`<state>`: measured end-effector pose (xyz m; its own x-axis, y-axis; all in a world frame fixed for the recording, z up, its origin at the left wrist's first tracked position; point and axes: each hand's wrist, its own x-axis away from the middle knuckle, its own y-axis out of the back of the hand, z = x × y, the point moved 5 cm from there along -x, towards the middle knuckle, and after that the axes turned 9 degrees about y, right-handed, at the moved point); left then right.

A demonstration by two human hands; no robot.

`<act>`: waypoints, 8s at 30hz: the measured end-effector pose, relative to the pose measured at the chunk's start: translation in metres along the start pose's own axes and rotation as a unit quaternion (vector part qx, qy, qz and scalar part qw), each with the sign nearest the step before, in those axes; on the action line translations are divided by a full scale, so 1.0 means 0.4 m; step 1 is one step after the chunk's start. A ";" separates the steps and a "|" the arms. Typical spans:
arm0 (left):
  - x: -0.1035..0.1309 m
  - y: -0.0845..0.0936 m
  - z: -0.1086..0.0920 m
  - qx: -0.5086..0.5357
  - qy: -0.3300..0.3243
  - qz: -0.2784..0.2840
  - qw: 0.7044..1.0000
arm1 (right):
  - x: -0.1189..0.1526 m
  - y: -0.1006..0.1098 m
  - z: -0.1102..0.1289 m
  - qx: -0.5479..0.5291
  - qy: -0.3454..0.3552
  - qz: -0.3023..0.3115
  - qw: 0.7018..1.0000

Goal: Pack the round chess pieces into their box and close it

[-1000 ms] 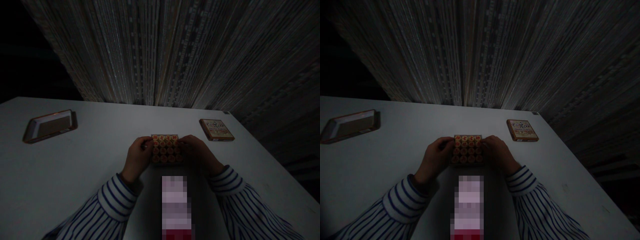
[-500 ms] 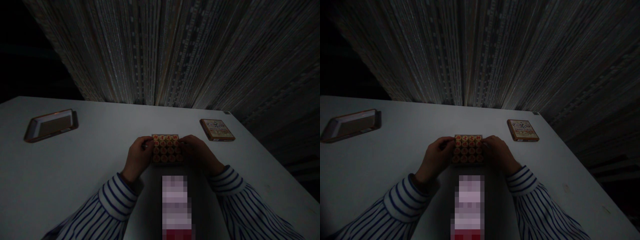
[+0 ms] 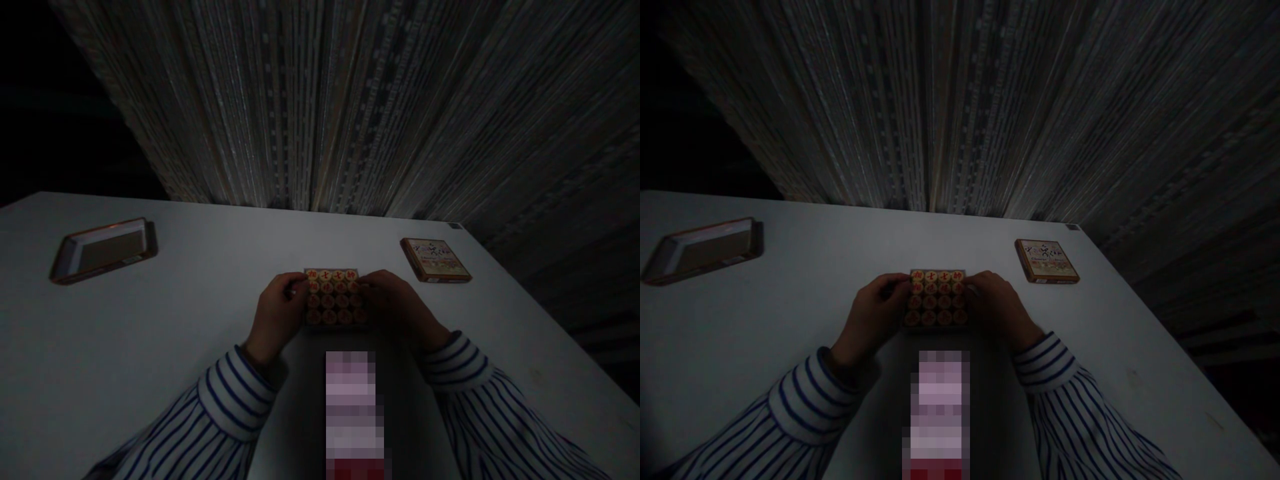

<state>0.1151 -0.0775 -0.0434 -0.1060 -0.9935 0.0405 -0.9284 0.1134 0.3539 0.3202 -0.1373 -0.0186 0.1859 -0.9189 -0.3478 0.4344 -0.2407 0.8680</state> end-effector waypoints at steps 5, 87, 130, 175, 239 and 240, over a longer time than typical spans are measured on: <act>0.001 0.001 -0.001 -0.007 -0.008 -0.004 1.000 | -0.009 0.006 -0.008 -0.010 0.001 -0.039 0.999; 0.000 0.015 -0.007 -0.014 -0.019 0.070 0.997 | 0.028 0.030 -0.011 -0.117 -0.045 0.097 0.987; 0.036 0.039 -0.059 -0.117 -0.218 0.197 0.949 | 0.026 -0.003 0.015 -0.128 0.048 0.130 0.982; -0.020 0.128 0.039 0.138 0.026 0.022 0.990 | 0.007 -0.020 -0.094 -0.336 -0.184 -0.095 0.919; -0.122 0.759 0.255 0.134 0.153 -0.299 0.932 | -0.633 -0.463 0.595 -0.048 -0.004 0.201 0.978; -0.121 0.759 0.253 0.138 0.150 -0.298 0.933 | -0.632 -0.457 0.595 -0.051 -0.003 0.197 0.979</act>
<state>-0.1975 0.0049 -0.0327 0.5234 -0.8313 0.1871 -0.8517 -0.5037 0.1447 -0.0159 0.0648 -0.0049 0.3516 -0.9361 0.0092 0.4156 0.1649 0.8945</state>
